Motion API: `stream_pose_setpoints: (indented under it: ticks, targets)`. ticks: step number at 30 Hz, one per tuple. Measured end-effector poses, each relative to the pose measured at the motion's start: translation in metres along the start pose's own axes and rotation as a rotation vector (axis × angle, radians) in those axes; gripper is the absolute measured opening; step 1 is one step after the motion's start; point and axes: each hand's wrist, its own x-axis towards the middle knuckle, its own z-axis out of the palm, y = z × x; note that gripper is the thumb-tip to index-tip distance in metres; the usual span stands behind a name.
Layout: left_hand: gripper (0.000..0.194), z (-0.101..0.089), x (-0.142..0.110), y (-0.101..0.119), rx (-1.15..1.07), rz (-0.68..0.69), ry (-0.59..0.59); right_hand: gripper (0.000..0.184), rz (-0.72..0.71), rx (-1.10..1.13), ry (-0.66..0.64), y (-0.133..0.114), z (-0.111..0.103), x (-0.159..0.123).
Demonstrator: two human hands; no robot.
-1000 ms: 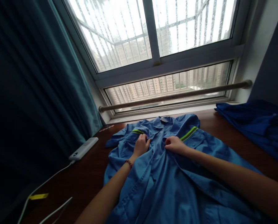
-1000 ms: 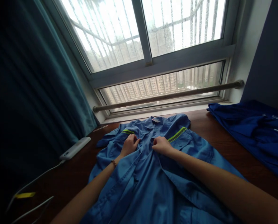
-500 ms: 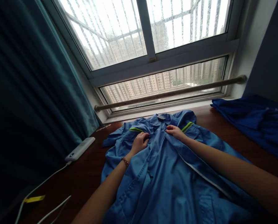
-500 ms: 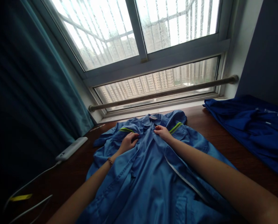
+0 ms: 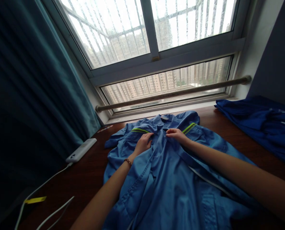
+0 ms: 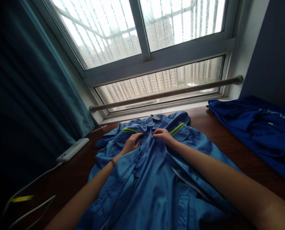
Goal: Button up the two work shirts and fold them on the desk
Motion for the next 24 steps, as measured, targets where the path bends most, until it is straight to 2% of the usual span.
stream_pose_setpoints:
  ticks: [2, 5, 9, 11, 15, 20, 24]
  targets:
    - [0.037, 0.0, 0.0, 0.001, 0.0, 0.005, 0.009, 0.026, -0.066, -0.18, -0.087, -0.001, 0.006, -0.007]
    - [0.024, -0.002, 0.0, 0.003, -0.004, 0.006, 0.043, 0.019, -0.22, -0.602, -0.191, -0.003, 0.012, -0.017]
    - [0.007, -0.004, -0.001, 0.006, 0.026, -0.044, 0.091, 0.014, -0.3, -1.013, -0.206, -0.011, 0.019, -0.03]
    - [0.006, -0.004, -0.001, 0.007, 0.048, -0.08, 0.099, 0.013, -0.323, -1.143, -0.194, -0.016, 0.026, -0.039]
    - [0.007, -0.003, -0.001, 0.009, 0.032, -0.096, 0.11, 0.018, -0.496, -1.45, -0.17, -0.021, 0.047, -0.059]
    - [0.009, -0.003, -0.001, 0.009, 0.007, -0.053, 0.119, 0.023, -0.638, -1.632, -0.216, -0.011, 0.075, -0.082]
    - [0.008, -0.003, -0.002, 0.008, -0.013, -0.032, 0.115, 0.032, -0.625, -1.682, -0.157, -0.003, 0.087, -0.098]
